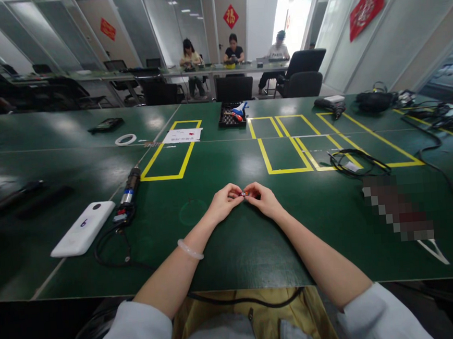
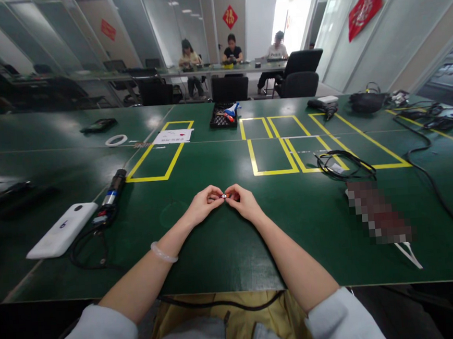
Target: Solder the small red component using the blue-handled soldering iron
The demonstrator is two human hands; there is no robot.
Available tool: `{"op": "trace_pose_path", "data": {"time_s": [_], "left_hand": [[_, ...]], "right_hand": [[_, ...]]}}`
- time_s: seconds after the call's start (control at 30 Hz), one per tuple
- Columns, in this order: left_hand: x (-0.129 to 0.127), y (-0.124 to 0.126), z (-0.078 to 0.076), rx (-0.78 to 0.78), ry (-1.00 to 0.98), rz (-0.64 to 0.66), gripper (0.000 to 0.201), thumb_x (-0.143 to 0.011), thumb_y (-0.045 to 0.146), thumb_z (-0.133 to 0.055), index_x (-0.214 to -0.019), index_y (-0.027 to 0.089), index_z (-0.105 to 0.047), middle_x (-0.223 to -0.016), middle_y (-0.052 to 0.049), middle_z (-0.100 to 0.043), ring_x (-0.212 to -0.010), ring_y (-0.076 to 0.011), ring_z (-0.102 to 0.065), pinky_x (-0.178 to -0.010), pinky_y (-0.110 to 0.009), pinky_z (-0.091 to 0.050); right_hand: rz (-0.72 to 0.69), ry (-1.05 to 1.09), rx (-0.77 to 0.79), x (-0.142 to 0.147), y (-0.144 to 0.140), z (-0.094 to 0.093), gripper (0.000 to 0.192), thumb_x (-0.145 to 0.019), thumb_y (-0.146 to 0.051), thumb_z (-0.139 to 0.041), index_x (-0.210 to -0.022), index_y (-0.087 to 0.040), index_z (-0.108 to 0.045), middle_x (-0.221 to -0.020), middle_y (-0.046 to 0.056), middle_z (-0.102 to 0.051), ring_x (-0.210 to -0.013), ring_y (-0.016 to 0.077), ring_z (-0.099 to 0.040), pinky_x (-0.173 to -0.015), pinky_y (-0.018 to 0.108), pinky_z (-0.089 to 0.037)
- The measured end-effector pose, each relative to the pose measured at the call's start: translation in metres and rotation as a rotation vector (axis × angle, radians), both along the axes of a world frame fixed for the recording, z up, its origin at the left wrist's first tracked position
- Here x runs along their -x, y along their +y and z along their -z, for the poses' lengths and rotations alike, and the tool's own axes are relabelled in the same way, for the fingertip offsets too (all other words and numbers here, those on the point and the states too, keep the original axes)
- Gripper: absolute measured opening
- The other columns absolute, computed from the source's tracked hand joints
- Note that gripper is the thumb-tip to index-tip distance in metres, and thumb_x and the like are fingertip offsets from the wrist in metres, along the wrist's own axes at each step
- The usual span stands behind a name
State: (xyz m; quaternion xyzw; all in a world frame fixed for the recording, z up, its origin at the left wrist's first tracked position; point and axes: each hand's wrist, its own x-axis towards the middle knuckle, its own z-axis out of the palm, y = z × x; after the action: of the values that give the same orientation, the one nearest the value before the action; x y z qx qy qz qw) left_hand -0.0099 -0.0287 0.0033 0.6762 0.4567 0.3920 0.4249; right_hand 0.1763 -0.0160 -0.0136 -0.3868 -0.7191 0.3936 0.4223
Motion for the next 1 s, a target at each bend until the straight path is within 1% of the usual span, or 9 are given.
{"op": "trace_pose_path", "data": {"time_s": [0.2,0.37,0.47,0.53,0.67,0.73,0.8,0.9,1.0], "left_hand": [[-0.001,-0.001,-0.006,0.003,0.068,-0.015,0.023,-0.083,0.038,-0.057,-0.092,0.018,-0.061,-0.089,-0.004,-0.065,-0.084,-0.0166,-0.062,-0.075,-0.029,-0.048],[0.016,-0.003,-0.027,-0.045,0.162,-0.052,0.03,-0.087,0.04,-0.05,-0.106,0.02,-0.061,-0.106,-0.006,-0.065,-0.096,-0.0185,-0.062,-0.086,-0.032,-0.047],[0.049,-0.009,-0.043,-0.087,0.362,-0.095,0.038,-0.087,0.044,-0.049,-0.115,0.021,-0.06,-0.117,-0.007,-0.062,-0.105,-0.0208,-0.06,-0.091,-0.035,-0.046],[0.079,-0.014,-0.049,-0.108,0.557,-0.183,0.044,-0.087,0.047,-0.047,-0.122,0.022,-0.057,-0.124,-0.009,-0.059,-0.113,-0.0242,-0.056,-0.097,-0.039,-0.044],[0.146,-0.034,-0.049,-0.097,0.984,-0.533,0.055,-0.085,0.048,-0.046,-0.13,0.017,-0.051,-0.135,-0.017,-0.05,-0.123,-0.0366,-0.047,-0.102,-0.052,-0.036],[0.175,-0.046,-0.045,-0.084,1.11,-0.676,0.062,-0.085,0.048,-0.046,-0.135,0.012,-0.044,-0.14,-0.022,-0.044,-0.126,-0.0421,-0.042,-0.101,-0.055,-0.035],[0.2,-0.058,-0.041,-0.047,1.174,-0.767,0.066,-0.084,0.048,-0.047,-0.136,0.009,-0.039,-0.142,-0.026,-0.039,-0.127,-0.046,-0.039,-0.098,-0.056,-0.036],[0.231,-0.069,-0.035,0.091,1.208,-0.808,0.064,-0.083,0.051,-0.047,-0.131,0.009,-0.039,-0.14,-0.027,-0.038,-0.124,-0.048,-0.041,-0.092,-0.055,-0.04],[0.254,-0.069,-0.029,0.223,1.172,-0.744,0.057,-0.082,0.05,-0.047,-0.122,0.01,-0.042,-0.134,-0.025,-0.046,-0.118,-0.0442,-0.048,-0.087,-0.051,-0.043]], "right_hand": [[-0.012,-0.039,0.011,-0.001,0.002,0.004,0.018,-0.078,-0.03,-0.063,-0.091,-0.019,-0.059,-0.073,-0.002,-0.06,-0.064,0.0122,-0.054,-0.066,0.026,-0.045],[-0.015,-0.059,0.035,-0.002,0.004,0.005,0.02,-0.077,-0.03,-0.063,-0.093,-0.019,-0.059,-0.07,-0.002,-0.059,-0.063,0.0126,-0.054,-0.065,0.026,-0.044],[-0.01,-0.069,0.038,-0.002,0.004,0.004,0.02,-0.078,-0.03,-0.063,-0.093,-0.019,-0.06,-0.069,-0.002,-0.058,-0.063,0.0126,-0.053,-0.065,0.026,-0.043],[-0.01,-0.073,0.037,-0.002,0.003,0.003,0.02,-0.078,-0.03,-0.063,-0.093,-0.018,-0.06,-0.069,-0.002,-0.058,-0.064,0.0127,-0.053,-0.065,0.025,-0.043],[-0.015,-0.074,0.041,0.0,0.001,0.001,0.02,-0.078,-0.03,-0.063,-0.093,-0.018,-0.06,-0.072,-0.002,-0.059,-0.066,0.0127,-0.054,-0.066,0.026,-0.043],[-0.012,-0.074,0.041,0.0,0.0,-0.001,0.019,-0.078,-0.03,-0.063,-0.092,-0.018,-0.06,-0.072,-0.002,-0.06,-0.065,0.0125,-0.053,-0.066,0.025,-0.043],[-0.014,-0.076,0.046,0.001,-0.001,-0.002,0.018,-0.078,-0.029,-0.063,-0.092,-0.018,-0.06,-0.072,-0.002,-0.06,-0.065,0.0125,-0.053,-0.066,0.025,-0.043],[-0.017,-0.071,0.053,0.001,-0.001,-0.002,0.019,-0.078,-0.029,-0.063,-0.092,-0.017,-0.061,-0.071,-0.002,-0.059,-0.065,0.0125,-0.053,-0.066,0.025,-0.043],[-0.022,-0.064,0.054,0.001,0.0,0.0,0.019,-0.078,-0.03,-0.063,-0.092,-0.017,-0.06,-0.073,-0.002,-0.059,-0.066,0.0124,-0.054,-0.067,0.025,-0.043]]}}
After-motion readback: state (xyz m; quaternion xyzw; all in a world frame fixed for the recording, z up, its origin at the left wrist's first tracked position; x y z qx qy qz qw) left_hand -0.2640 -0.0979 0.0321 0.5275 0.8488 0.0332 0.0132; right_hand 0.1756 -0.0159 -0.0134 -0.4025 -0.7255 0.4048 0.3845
